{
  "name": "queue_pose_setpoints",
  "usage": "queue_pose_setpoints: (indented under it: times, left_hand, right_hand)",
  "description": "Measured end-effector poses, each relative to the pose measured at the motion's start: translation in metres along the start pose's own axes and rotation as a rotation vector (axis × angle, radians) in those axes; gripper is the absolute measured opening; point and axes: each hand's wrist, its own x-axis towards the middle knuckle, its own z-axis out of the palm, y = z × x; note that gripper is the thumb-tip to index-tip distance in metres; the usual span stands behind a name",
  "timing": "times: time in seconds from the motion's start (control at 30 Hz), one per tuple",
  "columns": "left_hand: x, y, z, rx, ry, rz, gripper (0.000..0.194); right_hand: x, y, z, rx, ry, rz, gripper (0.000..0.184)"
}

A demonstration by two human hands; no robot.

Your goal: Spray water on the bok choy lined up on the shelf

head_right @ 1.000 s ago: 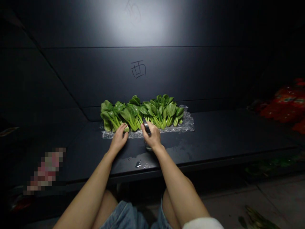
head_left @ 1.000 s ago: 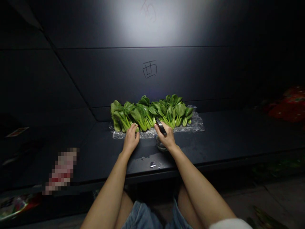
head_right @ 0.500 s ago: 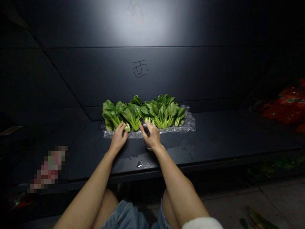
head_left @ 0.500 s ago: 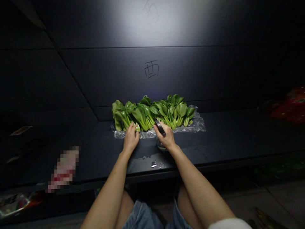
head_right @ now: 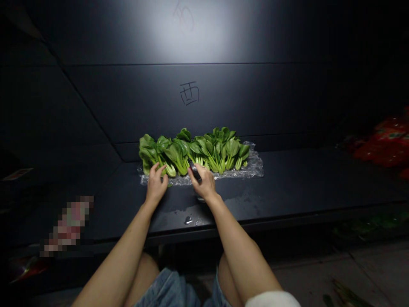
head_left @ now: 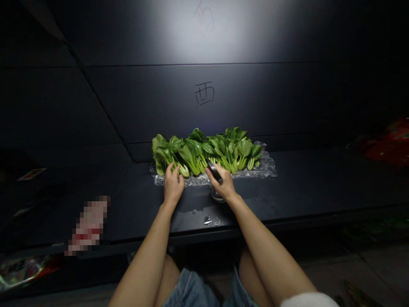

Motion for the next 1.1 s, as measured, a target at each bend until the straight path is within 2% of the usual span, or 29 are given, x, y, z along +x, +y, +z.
queue_pose_setpoints:
  times: [0.17,0.37,0.5,0.8,1.1]
  left_hand:
    - [0.0,-0.003,-0.003,0.021,0.052,-0.064,0.04]
    - [0.0,-0.011,-0.002,0.026,0.004,-0.126,0.043]
    - [-0.001,-0.015,-0.003,0.019,-0.027,-0.135,0.044]
    - [-0.001,-0.025,-0.007,0.002,-0.011,-0.157,0.046]
    - [0.002,-0.026,-0.01,0.003,-0.013,-0.172,0.047]
  right_hand:
    - [0.001,-0.002,-0.002,-0.013,-0.045,-0.008,0.03]
    - [0.001,-0.005,0.001,0.021,-0.059,-0.024,0.029]
    - [0.001,-0.008,0.006,0.015,-0.077,-0.01,0.031]
    - [0.004,-0.015,0.012,-0.007,-0.146,-0.039,0.029]
    - [0.003,-0.021,0.017,0.011,-0.183,-0.033,0.026]
